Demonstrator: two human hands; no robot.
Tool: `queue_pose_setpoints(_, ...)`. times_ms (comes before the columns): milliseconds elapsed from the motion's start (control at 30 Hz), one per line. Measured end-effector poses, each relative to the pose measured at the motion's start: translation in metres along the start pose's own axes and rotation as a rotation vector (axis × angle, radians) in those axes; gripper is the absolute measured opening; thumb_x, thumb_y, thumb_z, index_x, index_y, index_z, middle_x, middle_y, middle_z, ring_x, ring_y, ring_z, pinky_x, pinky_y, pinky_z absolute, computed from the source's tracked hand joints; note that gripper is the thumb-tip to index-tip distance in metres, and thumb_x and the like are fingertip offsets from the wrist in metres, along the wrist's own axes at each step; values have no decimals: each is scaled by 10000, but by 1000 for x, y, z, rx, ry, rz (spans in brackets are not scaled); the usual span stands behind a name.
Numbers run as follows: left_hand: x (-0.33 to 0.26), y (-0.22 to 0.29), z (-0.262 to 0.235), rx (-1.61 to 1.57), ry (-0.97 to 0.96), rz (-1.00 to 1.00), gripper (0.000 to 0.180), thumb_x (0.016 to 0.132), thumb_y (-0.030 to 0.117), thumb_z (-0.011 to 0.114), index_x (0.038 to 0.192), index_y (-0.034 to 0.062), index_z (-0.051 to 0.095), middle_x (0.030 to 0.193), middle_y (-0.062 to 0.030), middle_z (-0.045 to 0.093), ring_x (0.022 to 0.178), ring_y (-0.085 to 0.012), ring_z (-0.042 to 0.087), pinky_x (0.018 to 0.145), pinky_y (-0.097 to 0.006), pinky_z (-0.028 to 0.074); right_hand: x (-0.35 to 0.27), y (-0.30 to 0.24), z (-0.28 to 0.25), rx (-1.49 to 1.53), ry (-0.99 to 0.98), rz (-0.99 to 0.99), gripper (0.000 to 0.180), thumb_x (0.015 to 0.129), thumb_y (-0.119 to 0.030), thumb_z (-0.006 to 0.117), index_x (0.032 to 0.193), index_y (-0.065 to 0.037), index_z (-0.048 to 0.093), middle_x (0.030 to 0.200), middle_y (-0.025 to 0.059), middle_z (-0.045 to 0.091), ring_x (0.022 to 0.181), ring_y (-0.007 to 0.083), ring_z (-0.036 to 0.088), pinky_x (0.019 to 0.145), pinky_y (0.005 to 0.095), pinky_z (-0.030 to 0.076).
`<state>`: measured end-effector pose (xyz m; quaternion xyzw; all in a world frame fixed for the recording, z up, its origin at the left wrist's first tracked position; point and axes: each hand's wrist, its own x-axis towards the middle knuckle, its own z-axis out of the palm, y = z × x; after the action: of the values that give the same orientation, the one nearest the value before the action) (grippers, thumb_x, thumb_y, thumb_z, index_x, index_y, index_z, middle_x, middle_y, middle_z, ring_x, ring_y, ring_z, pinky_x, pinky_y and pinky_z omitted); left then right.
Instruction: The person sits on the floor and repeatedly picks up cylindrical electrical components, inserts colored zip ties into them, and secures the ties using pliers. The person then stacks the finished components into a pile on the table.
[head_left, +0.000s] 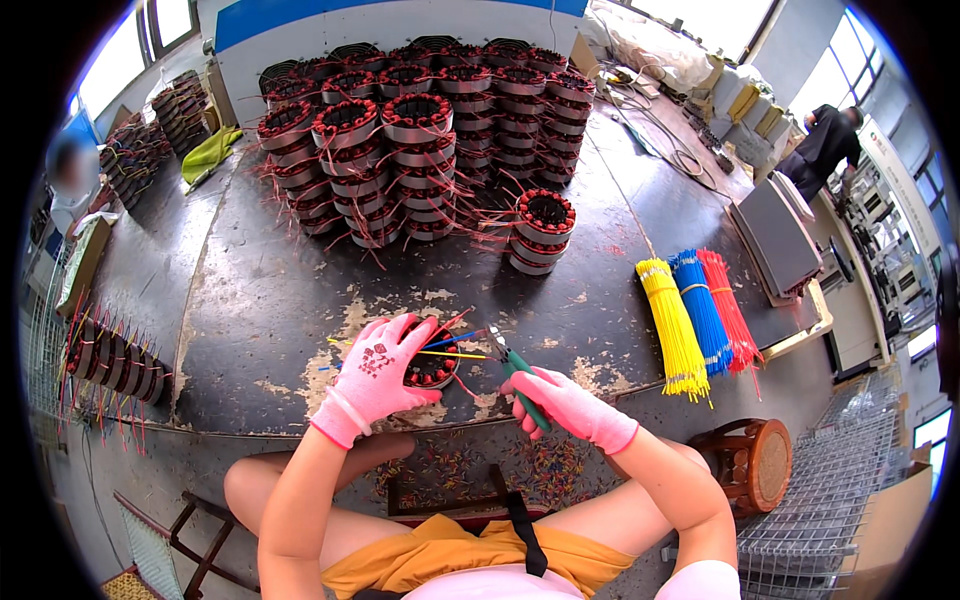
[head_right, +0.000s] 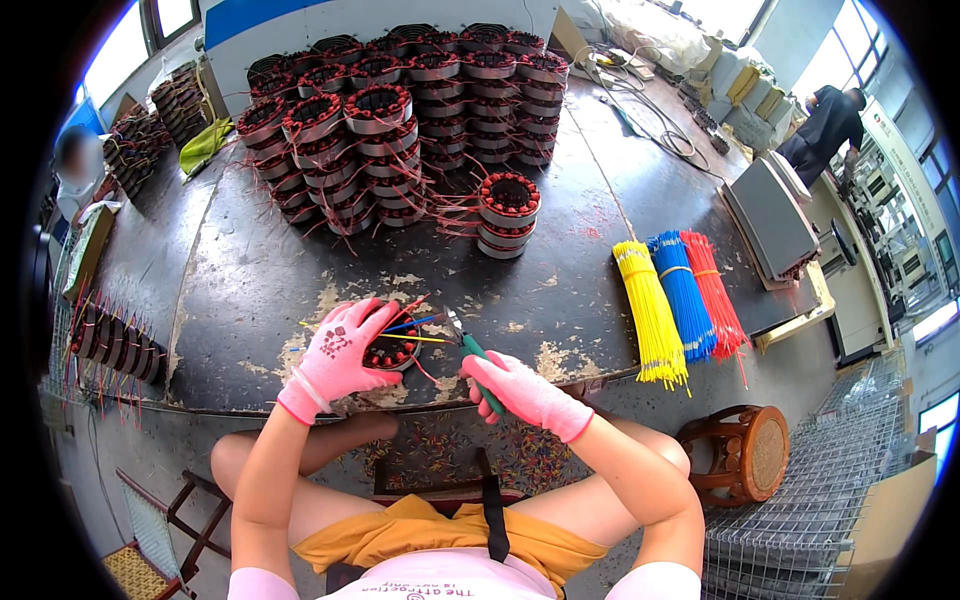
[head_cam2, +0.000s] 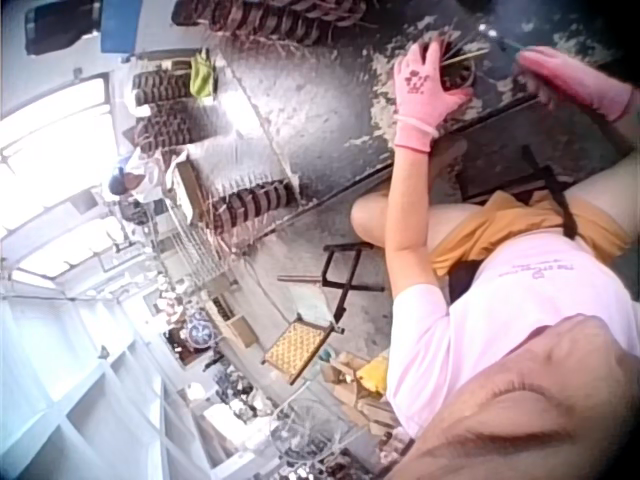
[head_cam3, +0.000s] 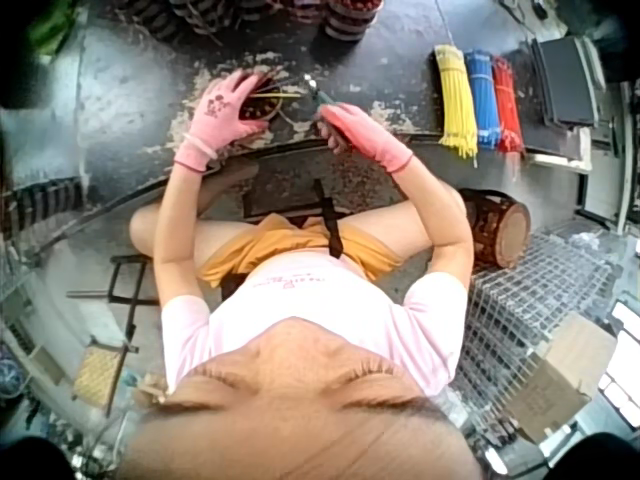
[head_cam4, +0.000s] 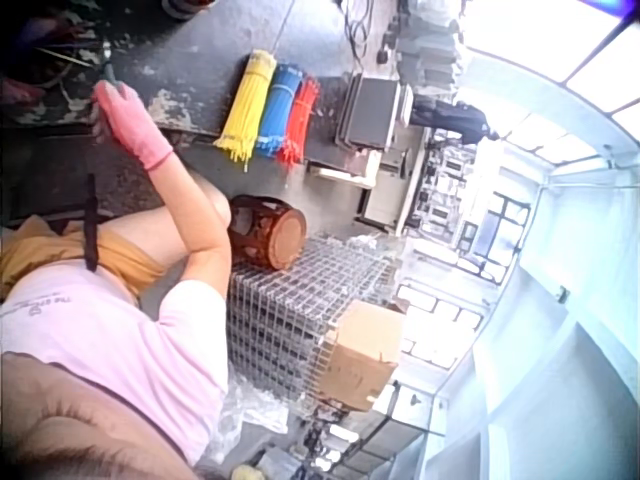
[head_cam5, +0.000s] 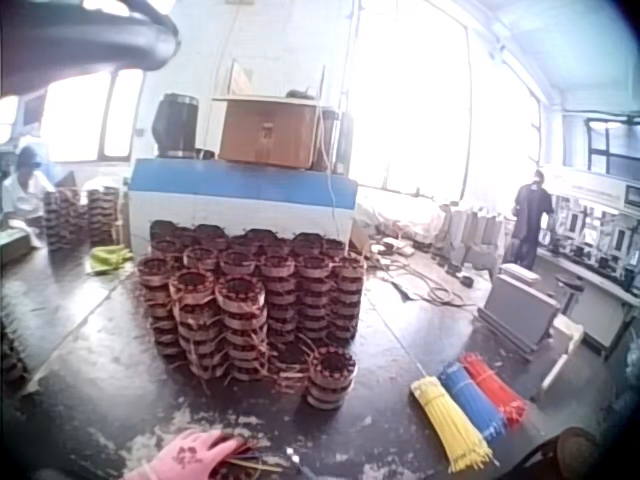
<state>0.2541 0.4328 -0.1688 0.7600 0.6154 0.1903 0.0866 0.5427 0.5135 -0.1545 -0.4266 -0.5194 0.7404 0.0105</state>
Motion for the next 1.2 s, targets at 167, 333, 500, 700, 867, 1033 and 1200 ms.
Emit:
queue_pose_setpoints(167,-3,25,4,47,-2,-245,998,631,487,881,1460,85,497,1423,-196,514,1274,-416,515,1110,-489,393,2,8,-8,121,-19,-17,567,1048,-466,513,1378,-5,504,1050,101,658,855,197,695,767,351,592)
queue_pose_setpoints(333,-3,19,5,66,58,-161,1028,674,541,852,1470,24,457,1440,-204,517,1276,-396,521,1103,-459,404,-12,19,-22,304,-152,35,594,1050,-475,501,1403,4,486,1140,140,667,947,256,709,872,418,595)
queue_pose_setpoints(500,2,12,3,4,8,-123,1017,638,503,876,1431,-6,493,1409,-211,536,1229,-400,558,1062,-463,439,-11,13,-13,196,-149,102,608,1048,-492,497,1411,-4,484,1127,133,674,942,252,709,877,407,592)
queue_pose_setpoints(700,4,15,-1,-14,-33,-141,1023,666,541,852,1453,7,476,1425,-210,526,1267,-389,533,1097,-457,407,-3,11,-14,191,-116,68,598,1038,-509,509,1372,-13,519,1093,118,676,917,224,704,846,384,596)
queue_pose_setpoints(867,2,11,2,4,-35,-130,1034,657,528,862,1451,-6,468,1433,-208,520,1270,-387,533,1099,-451,407,1,3,-7,38,30,-32,541,1040,-502,515,1280,-19,571,932,53,673,758,157,673,677,311,574)
queue_pose_setpoints(1033,2,28,4,32,59,-269,997,624,504,883,1387,-6,494,1302,-183,575,1181,-372,580,1016,-456,453,5,9,-10,181,-2,-20,558,1047,-505,502,1291,-7,557,980,75,681,807,182,689,717,332,580)
queue_pose_setpoints(1200,2,30,11,150,166,-496,960,639,540,873,1343,7,497,1213,-177,591,1105,-367,605,941,-464,480,-6,12,-15,290,-178,62,622,1050,-516,481,1385,8,489,1160,151,673,976,261,708,878,406,588)
